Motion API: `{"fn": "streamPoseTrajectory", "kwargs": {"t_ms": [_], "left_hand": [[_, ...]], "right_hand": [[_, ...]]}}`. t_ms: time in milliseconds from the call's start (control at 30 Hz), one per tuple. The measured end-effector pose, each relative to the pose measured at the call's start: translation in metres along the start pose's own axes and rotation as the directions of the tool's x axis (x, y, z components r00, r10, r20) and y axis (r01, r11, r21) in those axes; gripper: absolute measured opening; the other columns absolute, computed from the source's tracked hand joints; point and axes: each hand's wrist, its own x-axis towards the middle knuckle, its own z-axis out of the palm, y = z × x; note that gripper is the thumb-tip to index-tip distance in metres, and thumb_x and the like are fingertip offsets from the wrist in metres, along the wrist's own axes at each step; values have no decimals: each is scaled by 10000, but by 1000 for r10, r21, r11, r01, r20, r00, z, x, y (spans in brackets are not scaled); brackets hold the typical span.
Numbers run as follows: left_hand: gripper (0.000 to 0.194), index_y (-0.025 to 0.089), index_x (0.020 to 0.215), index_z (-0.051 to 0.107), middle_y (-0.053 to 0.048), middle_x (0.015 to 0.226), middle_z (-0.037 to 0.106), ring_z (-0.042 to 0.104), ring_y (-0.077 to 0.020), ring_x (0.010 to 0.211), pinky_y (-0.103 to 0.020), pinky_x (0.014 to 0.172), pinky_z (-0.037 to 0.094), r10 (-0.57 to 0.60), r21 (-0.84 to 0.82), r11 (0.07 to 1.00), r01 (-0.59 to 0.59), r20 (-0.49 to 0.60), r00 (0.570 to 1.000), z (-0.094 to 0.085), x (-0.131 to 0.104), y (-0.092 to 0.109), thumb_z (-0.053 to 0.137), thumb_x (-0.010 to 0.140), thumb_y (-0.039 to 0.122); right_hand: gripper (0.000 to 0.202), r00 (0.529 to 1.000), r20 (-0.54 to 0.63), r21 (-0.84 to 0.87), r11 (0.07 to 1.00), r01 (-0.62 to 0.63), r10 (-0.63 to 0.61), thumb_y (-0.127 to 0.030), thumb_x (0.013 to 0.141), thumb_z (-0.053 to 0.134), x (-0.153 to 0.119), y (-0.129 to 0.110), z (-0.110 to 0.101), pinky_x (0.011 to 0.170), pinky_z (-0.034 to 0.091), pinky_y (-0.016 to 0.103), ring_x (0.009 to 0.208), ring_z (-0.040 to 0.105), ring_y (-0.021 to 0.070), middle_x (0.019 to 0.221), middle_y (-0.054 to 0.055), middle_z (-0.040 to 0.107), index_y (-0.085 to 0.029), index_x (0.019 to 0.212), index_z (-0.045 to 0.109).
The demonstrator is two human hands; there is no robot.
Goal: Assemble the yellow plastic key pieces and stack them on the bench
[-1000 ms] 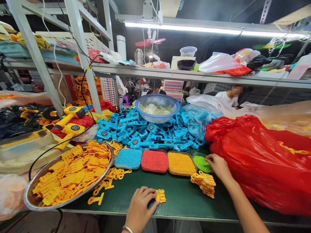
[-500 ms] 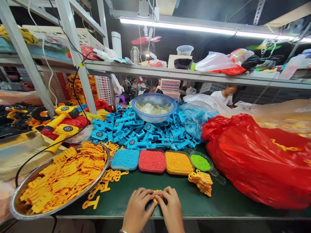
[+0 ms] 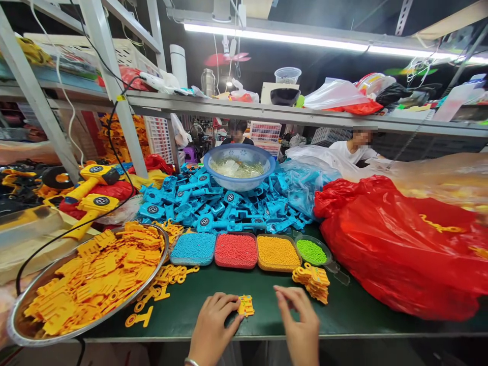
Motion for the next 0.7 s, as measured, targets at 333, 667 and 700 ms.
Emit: {"fn": "streamPoseTrajectory", "kwargs": {"t_ms": [333, 667, 700], "left_hand": [[95, 244, 844, 642, -17, 949, 673, 585, -191, 869, -340, 746, 476, 31, -1, 1000, -31, -48, 998, 1, 0, -2, 590, 792, 303], [105, 253, 860, 638, -9, 962, 667, 588, -192, 877, -346, 755, 484, 30, 19, 999, -29, -32, 999, 4, 0, -6, 585, 795, 316], [109, 255, 865, 638, -9, 964, 667, 588, -192, 878, -347, 756, 483, 32, 19, 999, -31, -30, 999, 4, 0, -7, 583, 797, 321]], "right_hand": [[364, 996, -51, -395, 917, 51, -77, -393, 837, 376, 121, 102, -77, 697, 455, 314, 746, 592, 190, 857, 84, 642, -154, 918, 638], [396, 989, 146, -591, 800, 105, -22, -204, 789, 277, 78, 176, -113, 861, 464, 385, 958, 600, 225, 1027, 122, 638, -148, 1018, 595], [392, 986, 164, -615, 781, 111, -12, -211, 776, 292, 69, 185, -113, 868, 462, 410, 967, 597, 245, 1022, 139, 641, -138, 1005, 602]]}}
